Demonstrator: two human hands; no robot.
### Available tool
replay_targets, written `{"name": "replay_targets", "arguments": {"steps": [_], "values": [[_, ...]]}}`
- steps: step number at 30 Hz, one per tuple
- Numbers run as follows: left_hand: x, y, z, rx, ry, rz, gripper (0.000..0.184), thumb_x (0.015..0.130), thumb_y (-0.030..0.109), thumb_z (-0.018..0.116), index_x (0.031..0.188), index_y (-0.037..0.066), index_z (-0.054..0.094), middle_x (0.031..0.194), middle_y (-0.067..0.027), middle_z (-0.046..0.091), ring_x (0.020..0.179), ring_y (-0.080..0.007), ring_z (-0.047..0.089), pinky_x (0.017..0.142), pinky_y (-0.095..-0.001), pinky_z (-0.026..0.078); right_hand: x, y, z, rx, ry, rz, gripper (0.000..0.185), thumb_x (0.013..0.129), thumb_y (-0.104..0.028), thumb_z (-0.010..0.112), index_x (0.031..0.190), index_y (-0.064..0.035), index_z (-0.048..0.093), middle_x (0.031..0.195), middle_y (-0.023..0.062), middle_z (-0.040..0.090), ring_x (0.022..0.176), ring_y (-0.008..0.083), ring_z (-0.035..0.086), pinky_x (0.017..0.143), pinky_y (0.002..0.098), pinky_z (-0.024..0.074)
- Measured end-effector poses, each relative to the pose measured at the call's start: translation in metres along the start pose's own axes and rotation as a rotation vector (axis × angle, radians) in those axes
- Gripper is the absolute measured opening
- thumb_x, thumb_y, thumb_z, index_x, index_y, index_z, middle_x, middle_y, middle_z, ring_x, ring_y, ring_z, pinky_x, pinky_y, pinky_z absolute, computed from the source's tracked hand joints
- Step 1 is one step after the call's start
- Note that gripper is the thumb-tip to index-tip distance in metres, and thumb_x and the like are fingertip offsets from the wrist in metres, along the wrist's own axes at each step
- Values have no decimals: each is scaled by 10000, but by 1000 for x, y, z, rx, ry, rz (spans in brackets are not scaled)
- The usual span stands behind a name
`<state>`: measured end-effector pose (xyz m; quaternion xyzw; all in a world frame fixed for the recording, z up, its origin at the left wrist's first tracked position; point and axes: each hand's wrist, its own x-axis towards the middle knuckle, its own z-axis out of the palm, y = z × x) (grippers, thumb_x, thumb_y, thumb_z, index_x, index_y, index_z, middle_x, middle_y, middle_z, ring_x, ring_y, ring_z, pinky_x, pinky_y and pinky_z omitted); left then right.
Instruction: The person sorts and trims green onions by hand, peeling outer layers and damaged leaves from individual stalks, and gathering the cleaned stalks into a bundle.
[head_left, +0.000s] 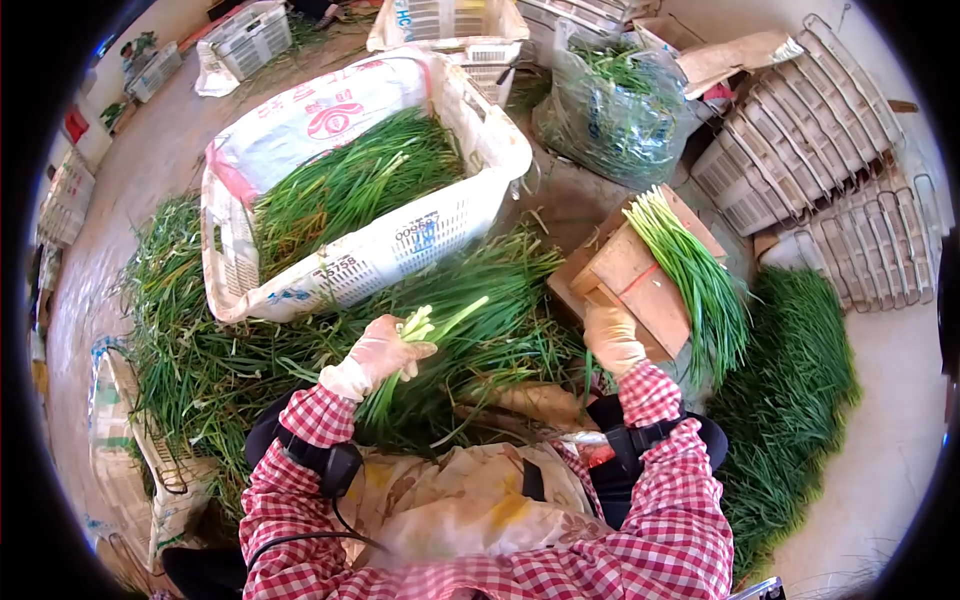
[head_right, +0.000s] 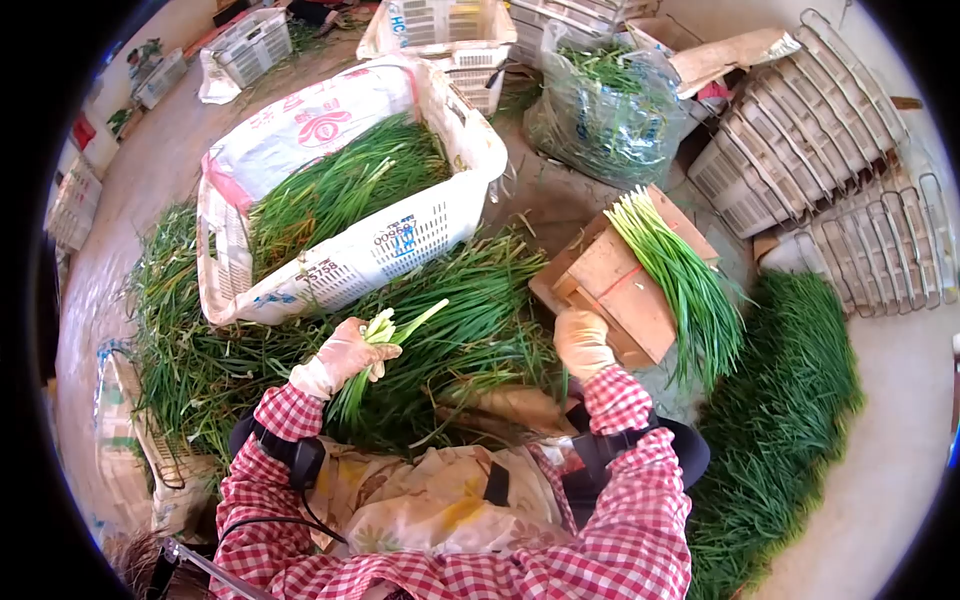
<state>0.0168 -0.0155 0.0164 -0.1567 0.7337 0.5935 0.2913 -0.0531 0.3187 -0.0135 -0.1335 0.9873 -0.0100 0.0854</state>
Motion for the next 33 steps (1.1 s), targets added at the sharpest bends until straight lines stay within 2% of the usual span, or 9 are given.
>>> {"name": "replay_targets", "arguments": {"steps": [2, 4, 7, 9, 14, 18, 25, 31, 33], "values": [[-2, 4, 6, 0, -1, -6, 326, 759, 107, 740, 895, -59, 493, 631, -70, 565, 477, -140, 562, 415, -270, 445, -8, -21, -1, 107, -90, 33, 517, 880, -385, 521, 1226, -3, 482, 791, 177, 658, 720, 271, 659, 660, 352, 521], [-3, 5, 12, 17, -47, -30, 321, 757, 94, 738, 910, -60, 500, 653, -70, 574, 487, -140, 566, 431, -266, 450, -11, -71, -29, 1154, -350, 156, 558, 829, -429, 622, 1189, -19, 506, 865, 92, 675, 727, 168, 643, 625, 272, 526], [1, 0, 13, 115, -111, -44, 304, 768, 107, 728, 915, -44, 509, 672, -68, 582, 498, -135, 569, 449, -254, 458, -9, -123, -8, 1491, -181, -10, 170, 878, -249, 606, 905, -81, 594, 650, -15, 567, 569, 52, 526, 481, 185, 462], [-16, 13, 14, -379, -130, 142, 133, 840, 70, 634, 907, -29, 577, 757, -93, 639, 581, -143, 610, 506, -237, 495, -7, -137, 8, 1295, 220, -164, 85, 872, -135, 602, 865, -52, 586, 642, 4, 561, 538, 134, 544, 484, 262, 461], [-8, 1, -27, -97, -23, 267, 472, 829, 13, 625, 1222, -76, 379, 1146, -163, 585, 953, -179, 611, 793, -262, 519, -9, -153, 24, 1281, 88, -371, 91, 899, -100, 520, 910, -24, 567, 618, 107, 537, 522, 235, 557, 467, 318, 440], [-14, -10, -2, -114, 135, 143, 664, 737, 267, 775, 1132, -79, 368, 984, -86, 582, 887, -139, 550, 793, -258, 460, -3, -166, 13, 1109, 253, -471, 266, 874, -153, 550, 1096, -42, 453, 622, 121, 546, 505, 298, 572, 437, 363, 454], [0, -29, -1, -124, -163, 254, 482, 804, 191, 696, 1127, -64, 445, 861, -66, 603, 791, -139, 582, 711, -266, 472, -4, -155, 5, 538, 444, -594, 733, 804, -226, 597, 1372, 52, 227, 530, 66, 528, 425, 200, 542, 386, 333, 409], [-60, 56, -4, -19, -210, 589, 163, 874, 245, 595, 835, 89, 620, 865, -70, 666, 600, -168, 618, 556, -269, 498, 15, -74, -20, 579, 54, 4, 375, 883, -214, 476, 1205, -30, 417, 772, 221, 623, 718, 366, 625, 598, 457, 492], [-87, 96, -29, -258, -94, 701, 202, 932, 251, 496, 950, 71, 587, 829, -68, 630, 763, -162, 630, 796, -352, 517, 10, -59, -15, 552, 89, -143, 271, 851, -207, 486, 1032, -20, 559, 748, 222, 622, 744, 369, 623, 664, 470, 490]]}}
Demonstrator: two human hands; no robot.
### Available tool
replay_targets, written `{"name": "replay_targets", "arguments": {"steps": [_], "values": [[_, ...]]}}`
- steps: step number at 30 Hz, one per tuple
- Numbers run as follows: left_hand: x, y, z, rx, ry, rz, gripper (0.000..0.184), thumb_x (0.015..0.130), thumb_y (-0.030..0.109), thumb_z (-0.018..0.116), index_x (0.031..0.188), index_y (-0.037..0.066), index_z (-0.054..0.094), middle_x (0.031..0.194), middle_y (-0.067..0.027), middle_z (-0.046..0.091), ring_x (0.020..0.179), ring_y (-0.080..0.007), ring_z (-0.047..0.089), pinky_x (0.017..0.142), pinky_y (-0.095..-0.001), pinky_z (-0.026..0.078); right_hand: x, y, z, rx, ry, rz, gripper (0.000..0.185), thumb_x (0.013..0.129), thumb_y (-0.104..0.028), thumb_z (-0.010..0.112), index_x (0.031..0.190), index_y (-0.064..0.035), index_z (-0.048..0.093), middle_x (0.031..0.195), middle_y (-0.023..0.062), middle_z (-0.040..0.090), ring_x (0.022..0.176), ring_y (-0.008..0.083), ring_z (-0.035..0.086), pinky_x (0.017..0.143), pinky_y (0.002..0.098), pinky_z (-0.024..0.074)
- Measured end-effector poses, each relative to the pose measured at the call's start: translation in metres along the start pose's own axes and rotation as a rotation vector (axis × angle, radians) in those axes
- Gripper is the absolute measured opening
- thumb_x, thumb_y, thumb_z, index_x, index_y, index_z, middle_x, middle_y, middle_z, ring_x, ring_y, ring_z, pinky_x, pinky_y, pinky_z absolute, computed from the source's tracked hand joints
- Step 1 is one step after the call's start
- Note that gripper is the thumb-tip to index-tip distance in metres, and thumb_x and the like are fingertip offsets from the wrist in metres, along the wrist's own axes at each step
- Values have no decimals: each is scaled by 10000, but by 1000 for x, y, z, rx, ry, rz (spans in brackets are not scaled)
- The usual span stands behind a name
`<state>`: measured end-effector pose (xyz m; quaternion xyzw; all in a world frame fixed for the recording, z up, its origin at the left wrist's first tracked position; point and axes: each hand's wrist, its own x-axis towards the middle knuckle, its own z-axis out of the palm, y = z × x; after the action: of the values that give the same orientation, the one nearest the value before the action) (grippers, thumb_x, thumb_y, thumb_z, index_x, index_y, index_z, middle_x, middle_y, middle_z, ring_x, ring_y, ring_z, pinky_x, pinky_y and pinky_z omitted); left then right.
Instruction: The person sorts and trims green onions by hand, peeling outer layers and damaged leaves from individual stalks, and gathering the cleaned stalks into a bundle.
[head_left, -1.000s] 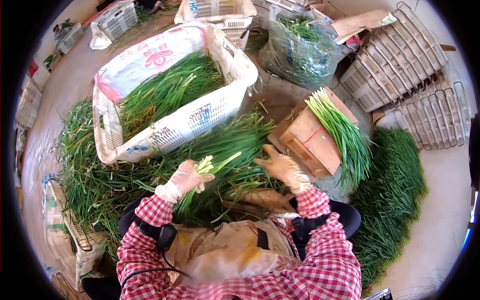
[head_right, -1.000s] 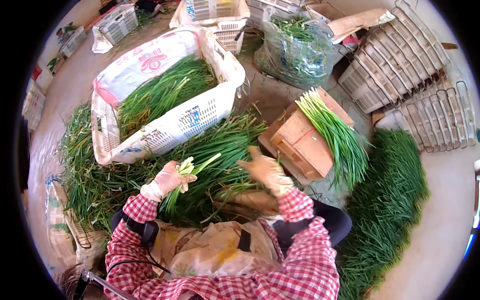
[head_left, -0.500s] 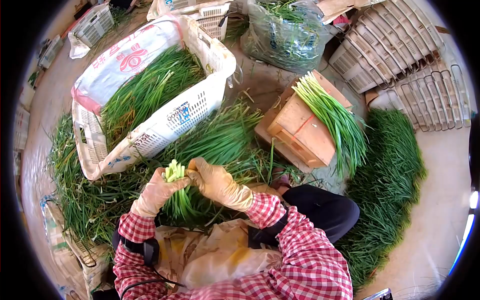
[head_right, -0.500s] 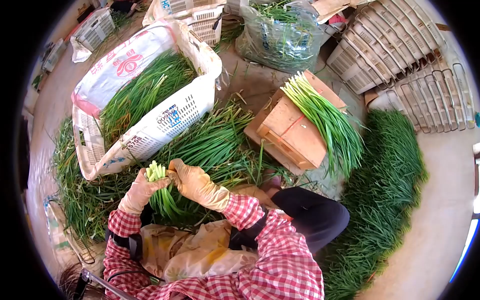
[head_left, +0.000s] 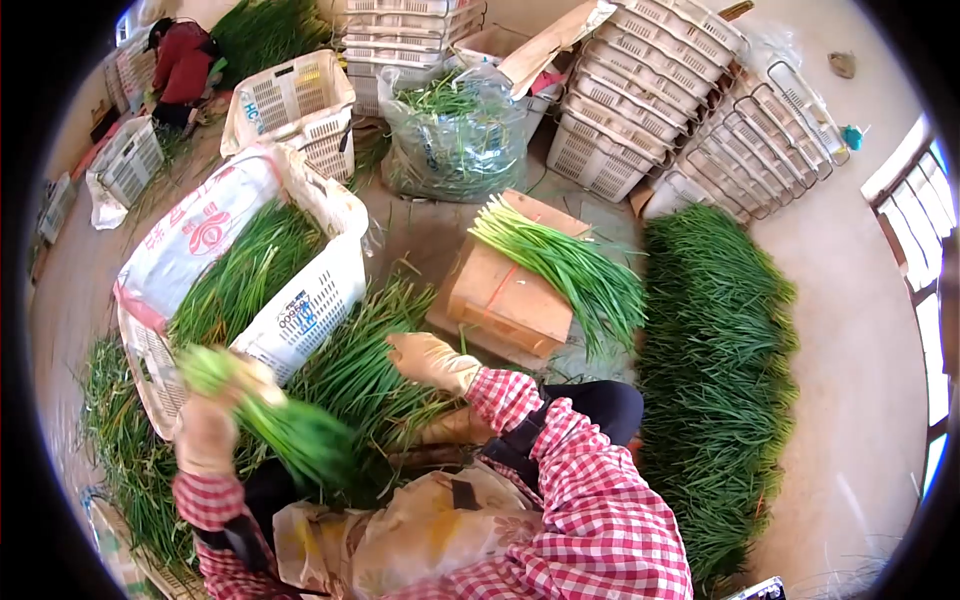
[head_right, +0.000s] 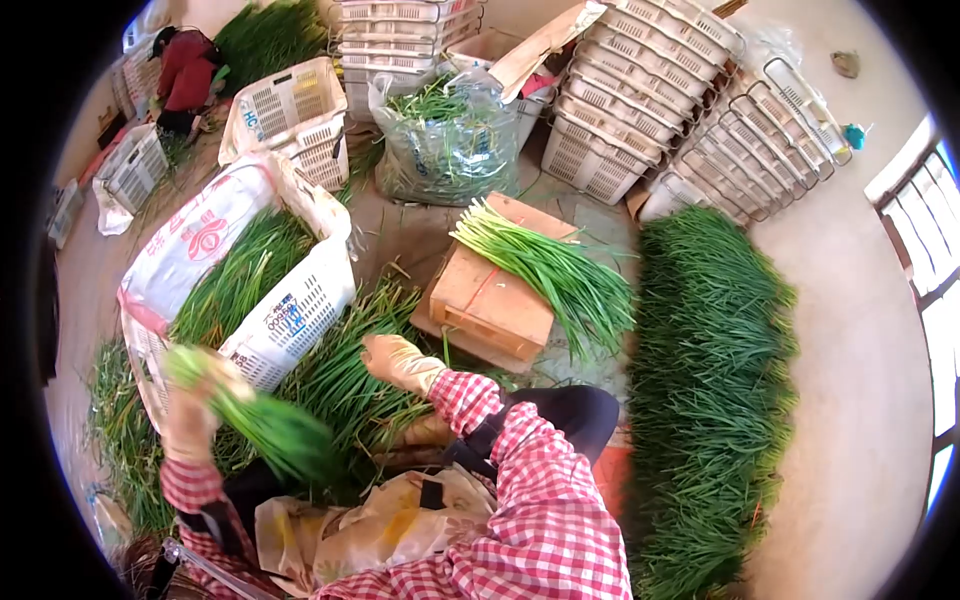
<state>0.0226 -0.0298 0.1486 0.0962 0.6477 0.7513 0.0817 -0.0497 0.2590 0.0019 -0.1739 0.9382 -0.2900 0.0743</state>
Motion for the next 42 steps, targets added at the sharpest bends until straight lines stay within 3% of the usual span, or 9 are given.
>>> {"name": "replay_targets", "arguments": {"steps": [3, 12, 16, 23, 30, 33, 35, 38, 42], "values": [[15, 64, 4, -146, 140, 153, 369, 924, 191, 493, 1242, 3, 483, 1224, -164, 527, 1150, -248, 504, 962, -392, 441, -10, 19, -35, 42, -4, -74, 201, 792, -186, 525, 770, -26, 645, 772, 200, 634, 725, 363, 619, 648, 453, 489], [68, 58, -46, -510, 72, 373, 307, 797, 106, 665, 1054, -31, 569, 1038, -104, 626, 955, -210, 605, 882, -360, 484, -31, 21, -168, -138, 755, -79, 309, 821, -193, 618, 1106, -77, 593, 828, 160, 657, 775, 315, 647, 689, 374, 510], [73, 50, -31, -417, 190, 414, 300, 813, 101, 650, 1082, 1, 561, 1009, -102, 626, 929, -202, 602, 858, -337, 488, -40, -32, -196, 30, 630, -78, 388, 842, -190, 622, 1205, -78, 543, 990, 160, 649, 772, 273, 660, 676, 360, 519], [85, 62, 143, 174, 255, 503, 187, 905, 122, 518, 1054, 14, 549, 1059, -96, 599, 1005, -172, 565, 844, -315, 479, -17, -108, -153, 407, 461, -749, 986, 662, -180, 778, 1432, -35, 178, 1442, 132, 272, 1301, 302, 308, 1073, 360, 254], [106, 12, 231, 1134, 214, 1170, 334, 793, 138, 503, 1123, 90, 522, 1133, -79, 575, 1193, -225, 482, 1076, -390, 275, -36, -54, -129, 435, 705, -376, 941, 653, -193, 764, 1412, -38, 230, 1398, 166, 336, 1287, 309, 345, 1074, 400, 251], [111, 28, 236, 852, 105, 1265, 417, 745, 145, 590, 1152, 86, 520, 1165, -86, 568, 1198, -223, 481, 1045, -372, 332, -27, -51, -132, 426, 807, -386, 923, 649, -198, 758, 1404, -40, 252, 1379, 181, 363, 1281, 312, 362, 1074, 417, 249], [127, 20, 233, 27, -171, 925, 518, 781, 254, 602, 1234, 33, 482, 1298, -127, 471, 1251, -270, 409, 1010, -432, 371, -14, -54, -144, 378, 906, -428, 911, 647, -202, 754, 1399, -40, 266, 1366, 191, 381, 1277, 314, 372, 1074, 428, 248], [131, 72, 221, -120, -90, 683, 399, 913, 268, 485, 1187, -21, 477, 1190, -190, 543, 1135, -274, 511, 994, -398, 401, 0, -55, -179, 307, 955, -559, 893, 643, -208, 748, 1390, -42, 288, 1347, 205, 408, 1271, 317, 388, 1075, 446, 247], [164, 97, 232, -751, -113, 417, 322, 939, 216, 485, 1131, -42, 488, 1189, -227, 539, 1154, -299, 506, 1029, -412, 380, -21, -33, -245, 249, 717, -452, 807, 673, -147, 713, 1382, -109, 329, 1127, 192, 593, 935, 308, 638, 783, 335, 514]]}}
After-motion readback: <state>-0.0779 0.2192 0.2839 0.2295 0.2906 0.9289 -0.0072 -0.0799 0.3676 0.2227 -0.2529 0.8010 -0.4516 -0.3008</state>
